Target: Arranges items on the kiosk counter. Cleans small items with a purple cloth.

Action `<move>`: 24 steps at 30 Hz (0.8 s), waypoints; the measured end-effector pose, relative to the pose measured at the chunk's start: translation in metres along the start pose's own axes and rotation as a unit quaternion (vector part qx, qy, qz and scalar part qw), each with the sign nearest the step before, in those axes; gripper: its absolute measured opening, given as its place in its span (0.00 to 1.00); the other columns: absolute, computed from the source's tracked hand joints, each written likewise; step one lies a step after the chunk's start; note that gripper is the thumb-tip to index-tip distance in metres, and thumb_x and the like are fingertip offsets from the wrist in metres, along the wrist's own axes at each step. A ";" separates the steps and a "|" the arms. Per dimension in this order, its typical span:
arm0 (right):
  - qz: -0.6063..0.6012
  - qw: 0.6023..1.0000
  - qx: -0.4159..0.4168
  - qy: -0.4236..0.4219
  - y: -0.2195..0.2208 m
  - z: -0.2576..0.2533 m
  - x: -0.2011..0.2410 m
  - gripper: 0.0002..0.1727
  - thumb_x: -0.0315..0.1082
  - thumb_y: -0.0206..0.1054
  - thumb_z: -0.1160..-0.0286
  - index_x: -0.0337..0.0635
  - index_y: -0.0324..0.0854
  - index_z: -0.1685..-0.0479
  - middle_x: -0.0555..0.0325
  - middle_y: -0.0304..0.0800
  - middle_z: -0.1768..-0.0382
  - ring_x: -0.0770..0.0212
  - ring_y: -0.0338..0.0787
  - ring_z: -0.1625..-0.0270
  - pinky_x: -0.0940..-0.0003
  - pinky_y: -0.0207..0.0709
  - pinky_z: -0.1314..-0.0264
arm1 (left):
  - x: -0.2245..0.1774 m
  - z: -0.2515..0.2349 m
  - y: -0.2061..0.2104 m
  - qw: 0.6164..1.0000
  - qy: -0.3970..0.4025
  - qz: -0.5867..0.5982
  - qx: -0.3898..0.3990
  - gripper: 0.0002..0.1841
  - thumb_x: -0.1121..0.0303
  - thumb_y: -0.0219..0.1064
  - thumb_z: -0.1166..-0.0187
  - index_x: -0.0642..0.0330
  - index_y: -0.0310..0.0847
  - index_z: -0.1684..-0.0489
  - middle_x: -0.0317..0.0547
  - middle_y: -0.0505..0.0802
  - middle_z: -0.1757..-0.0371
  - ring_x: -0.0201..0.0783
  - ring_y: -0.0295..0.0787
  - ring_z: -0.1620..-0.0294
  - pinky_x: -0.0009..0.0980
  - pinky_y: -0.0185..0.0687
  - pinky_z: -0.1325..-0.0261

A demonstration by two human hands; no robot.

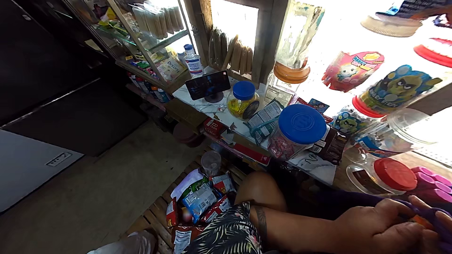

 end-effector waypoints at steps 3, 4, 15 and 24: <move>0.001 0.999 0.041 -0.016 0.007 0.002 -0.004 0.23 0.34 0.55 0.11 0.45 0.73 0.20 0.68 0.73 0.17 0.75 0.64 0.13 0.73 0.54 0.09 | 0.004 0.000 -0.003 0.999 0.010 0.029 -0.018 0.20 0.70 0.46 0.11 0.85 0.72 0.40 0.65 0.89 0.59 0.43 0.89 0.60 0.37 0.82 0.50; 0.017 0.998 0.060 -0.021 0.005 0.009 -0.011 0.25 0.35 0.54 0.10 0.50 0.69 0.15 0.68 0.65 0.12 0.72 0.56 0.08 0.70 0.47 0.06 | 0.005 -0.001 -0.003 0.999 0.004 0.038 -0.023 0.20 0.70 0.45 0.10 0.85 0.72 0.40 0.65 0.88 0.59 0.42 0.88 0.60 0.37 0.82 0.49; 0.040 0.993 0.091 -0.063 0.014 0.028 -0.025 0.30 0.39 0.50 0.09 0.67 0.59 0.08 0.79 0.46 0.06 0.73 0.44 0.06 0.69 0.37 0.04 | -0.003 -0.003 -0.011 0.995 -0.031 0.077 -0.051 0.20 0.72 0.43 0.11 0.85 0.72 0.39 0.67 0.85 0.47 0.41 0.85 0.48 0.33 0.78 0.40; 0.095 0.985 0.104 -0.095 0.016 0.031 -0.025 0.30 0.37 0.45 0.08 0.64 0.56 0.07 0.76 0.42 0.04 0.68 0.41 0.04 0.62 0.32 0.02 | 0.004 -0.003 -0.010 0.993 -0.038 0.095 -0.062 0.20 0.71 0.41 0.10 0.82 0.70 0.38 0.63 0.86 0.51 0.39 0.85 0.52 0.35 0.81 0.44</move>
Point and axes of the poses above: each hand's wrist, its own z-axis away from the middle knuckle, its own y-axis out of the palm, x = y × z, the point moved 4 cm from there along -z, towards the middle knuckle
